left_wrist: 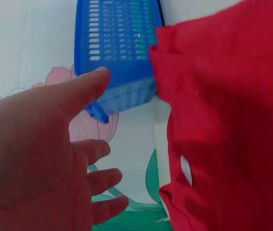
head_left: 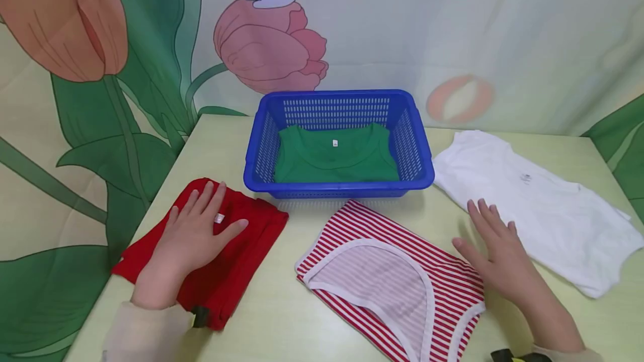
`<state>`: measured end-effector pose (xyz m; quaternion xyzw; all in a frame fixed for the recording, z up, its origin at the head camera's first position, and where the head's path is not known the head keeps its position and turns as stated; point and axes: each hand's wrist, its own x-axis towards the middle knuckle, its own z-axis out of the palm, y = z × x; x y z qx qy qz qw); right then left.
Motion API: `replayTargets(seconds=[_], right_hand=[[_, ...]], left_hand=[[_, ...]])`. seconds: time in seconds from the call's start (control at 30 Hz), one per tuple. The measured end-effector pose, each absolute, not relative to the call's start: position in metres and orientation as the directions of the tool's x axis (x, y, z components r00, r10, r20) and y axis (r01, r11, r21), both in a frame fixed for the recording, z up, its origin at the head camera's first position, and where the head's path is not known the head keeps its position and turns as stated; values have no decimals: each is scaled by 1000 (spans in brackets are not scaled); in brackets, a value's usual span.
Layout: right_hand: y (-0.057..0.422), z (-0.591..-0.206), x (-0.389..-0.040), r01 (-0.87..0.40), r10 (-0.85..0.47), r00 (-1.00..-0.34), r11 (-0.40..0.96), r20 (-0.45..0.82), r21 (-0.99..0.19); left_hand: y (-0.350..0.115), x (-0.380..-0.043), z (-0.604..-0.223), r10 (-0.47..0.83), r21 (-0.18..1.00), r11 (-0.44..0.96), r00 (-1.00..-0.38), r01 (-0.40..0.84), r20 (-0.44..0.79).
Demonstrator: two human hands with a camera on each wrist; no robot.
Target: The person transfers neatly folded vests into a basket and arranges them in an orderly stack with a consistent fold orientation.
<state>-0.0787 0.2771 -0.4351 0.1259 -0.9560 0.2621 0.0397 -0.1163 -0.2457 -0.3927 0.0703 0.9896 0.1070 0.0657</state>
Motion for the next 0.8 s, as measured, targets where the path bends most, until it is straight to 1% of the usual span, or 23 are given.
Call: replayTargets(seconds=[0.17,0.3,0.47,0.8], right_hand=[[259,-430,-82,-278,-253,-960,813,119,-512],[244,-425,-82,-305,-286,-951,799,119,-518],[229,-421,-80,-317,-322,-943,782,88,-537],[196,-422,-77,-353,-420,-905,659,64,-664]], left_hand=[[-256,-121,-389,170,230,963,-978,140,-117],[-261,-124,-385,166,235,963,-978,132,-128],[-267,-129,-383,152,236,965,-978,115,-145],[-284,-142,-382,107,259,964,-977,56,-187]])
